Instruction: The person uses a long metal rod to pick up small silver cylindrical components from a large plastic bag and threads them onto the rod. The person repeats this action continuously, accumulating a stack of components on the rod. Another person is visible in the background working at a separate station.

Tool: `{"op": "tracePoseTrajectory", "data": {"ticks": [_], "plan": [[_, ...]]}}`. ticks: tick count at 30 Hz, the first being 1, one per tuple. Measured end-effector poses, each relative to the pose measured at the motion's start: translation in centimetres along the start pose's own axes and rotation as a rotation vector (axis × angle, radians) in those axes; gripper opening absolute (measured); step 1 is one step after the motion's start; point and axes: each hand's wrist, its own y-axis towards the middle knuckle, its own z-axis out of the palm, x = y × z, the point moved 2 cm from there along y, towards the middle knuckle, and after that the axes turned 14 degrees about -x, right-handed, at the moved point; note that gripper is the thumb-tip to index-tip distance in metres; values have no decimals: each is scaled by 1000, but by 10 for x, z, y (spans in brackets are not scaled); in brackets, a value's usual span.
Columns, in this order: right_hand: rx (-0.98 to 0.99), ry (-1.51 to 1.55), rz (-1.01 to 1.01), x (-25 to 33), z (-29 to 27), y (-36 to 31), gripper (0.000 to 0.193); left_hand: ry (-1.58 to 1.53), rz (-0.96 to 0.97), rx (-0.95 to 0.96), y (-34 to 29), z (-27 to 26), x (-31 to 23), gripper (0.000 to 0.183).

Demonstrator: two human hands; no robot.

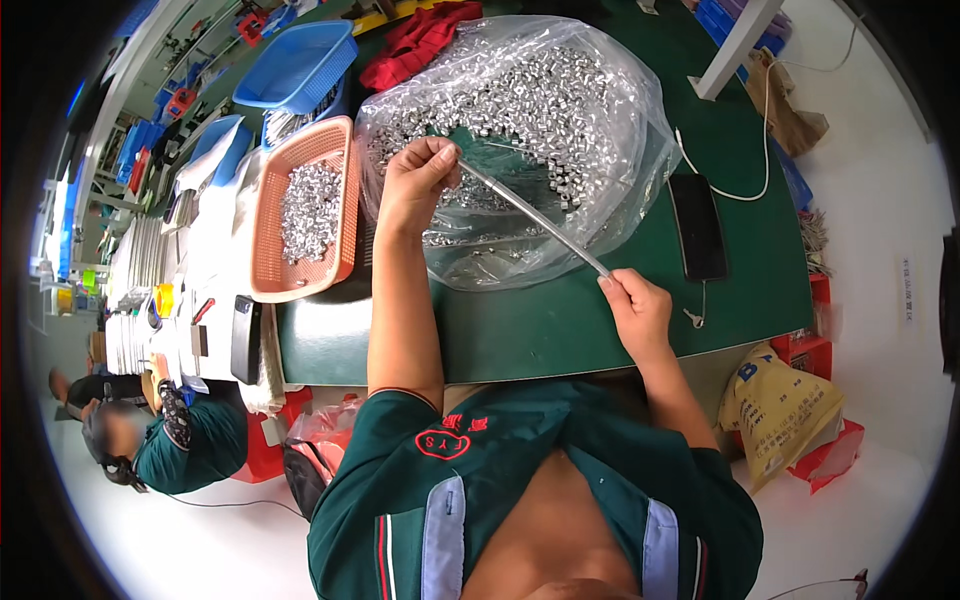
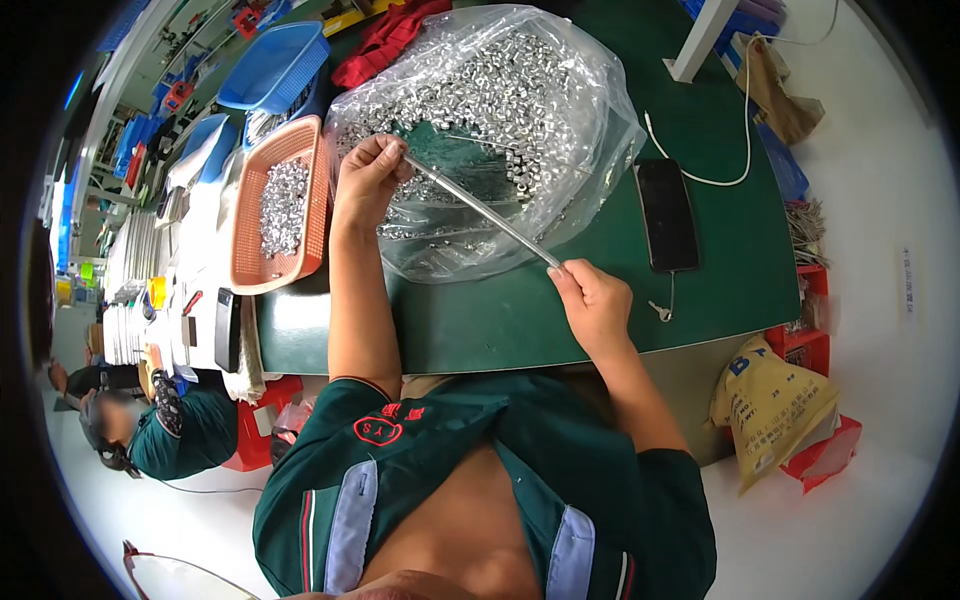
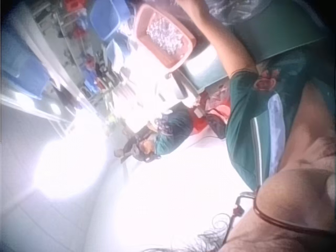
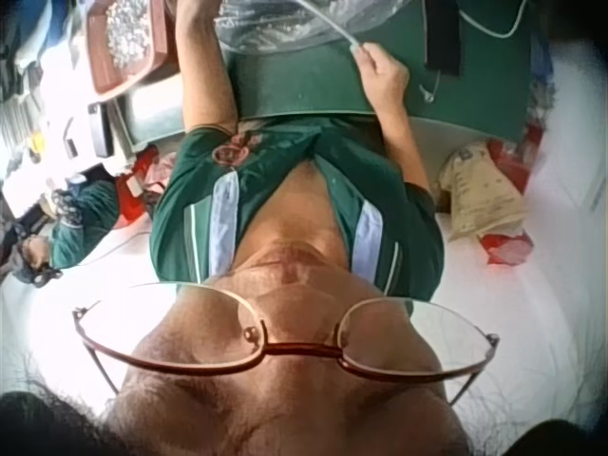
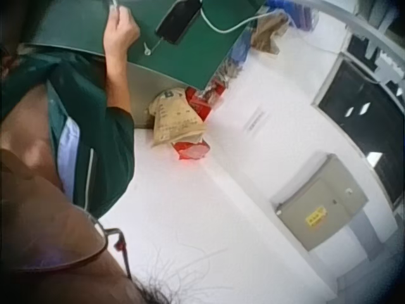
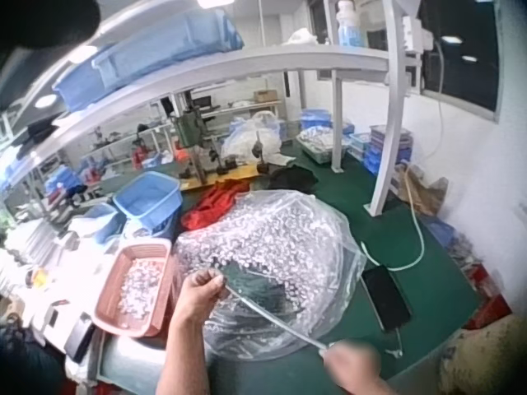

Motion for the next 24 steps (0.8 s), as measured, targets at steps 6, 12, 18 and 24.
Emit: {"op": "tracePoseTrajectory", "data": {"ticks": [6,12,18,24], "plan": [[-30,27,80,-3,0,0,18,24,-29,101,-12,39,19,24],[-110,190,255,-12,-2,2,17,444,138,236,-23,64,39,30],[-102,197,270,-13,-3,2,16,992,656,238,-26,87,60,23],[-77,197,258,-14,-4,1,16,1085,700,256,-23,89,67,20]]}}
